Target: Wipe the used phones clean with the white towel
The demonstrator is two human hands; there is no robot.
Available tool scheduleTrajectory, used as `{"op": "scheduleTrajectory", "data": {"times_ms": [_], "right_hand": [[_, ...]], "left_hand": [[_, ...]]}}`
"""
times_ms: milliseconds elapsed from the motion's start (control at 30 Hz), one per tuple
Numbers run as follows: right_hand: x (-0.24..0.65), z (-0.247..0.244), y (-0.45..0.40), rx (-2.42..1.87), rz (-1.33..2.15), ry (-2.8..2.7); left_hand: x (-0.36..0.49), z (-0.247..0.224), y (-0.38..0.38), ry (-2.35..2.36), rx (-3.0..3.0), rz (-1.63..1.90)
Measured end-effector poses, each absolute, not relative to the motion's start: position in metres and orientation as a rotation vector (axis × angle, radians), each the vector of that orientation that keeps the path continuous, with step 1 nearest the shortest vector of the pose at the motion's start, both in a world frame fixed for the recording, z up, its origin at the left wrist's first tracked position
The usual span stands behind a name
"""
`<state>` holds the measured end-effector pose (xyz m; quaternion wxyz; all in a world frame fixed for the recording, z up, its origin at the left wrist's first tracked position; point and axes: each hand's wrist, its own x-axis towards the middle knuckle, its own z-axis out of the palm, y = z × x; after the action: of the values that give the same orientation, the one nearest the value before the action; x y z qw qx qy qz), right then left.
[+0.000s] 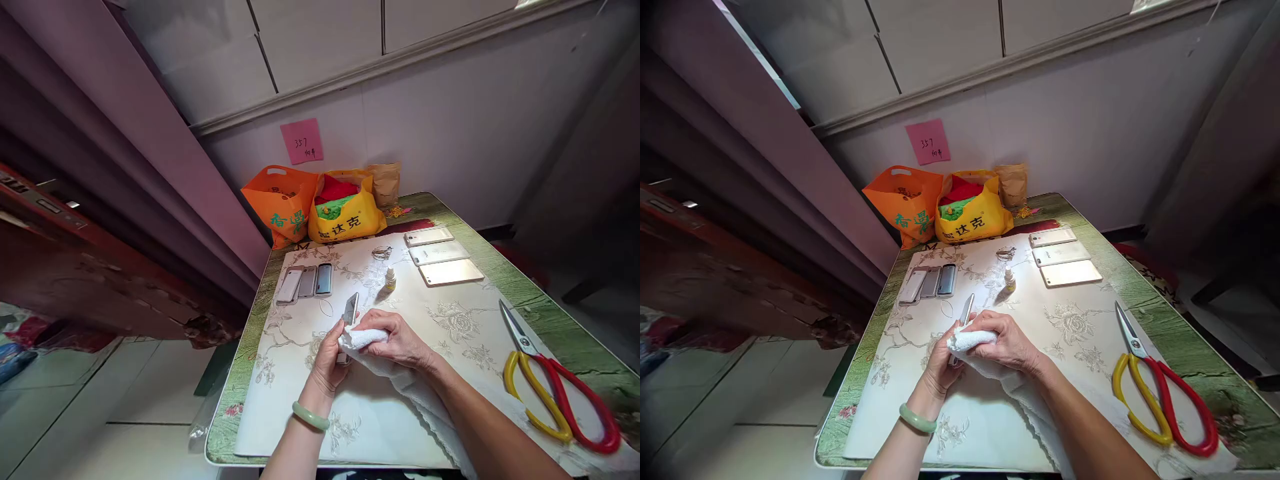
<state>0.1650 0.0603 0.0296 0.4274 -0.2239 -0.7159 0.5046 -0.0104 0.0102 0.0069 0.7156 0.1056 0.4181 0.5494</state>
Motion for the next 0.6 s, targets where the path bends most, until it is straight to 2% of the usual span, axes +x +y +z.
{"op": "scheduleTrajectory", "data": {"times_ms": [200,300,500,600], "right_hand": [[0.168,0.014,0.070,-1.040,0.953,-1.398],[0.171,0.014,0.071,-1.048,0.928,-1.383],[0.160,0.030,0.050,-0.361,1.437,-1.839],[0.159,0.031,0.048,-0.331,1.605,-1.829]], "left_hand": [[-0.010,0.005,0.008,0.933,0.240,1.160],[-0.010,0.004,0.008,0.929,0.250,1.156],[-0.007,0.008,0.010,0.850,0.187,1.195],[-0.006,0.008,0.010,0.825,0.191,1.199]]}}
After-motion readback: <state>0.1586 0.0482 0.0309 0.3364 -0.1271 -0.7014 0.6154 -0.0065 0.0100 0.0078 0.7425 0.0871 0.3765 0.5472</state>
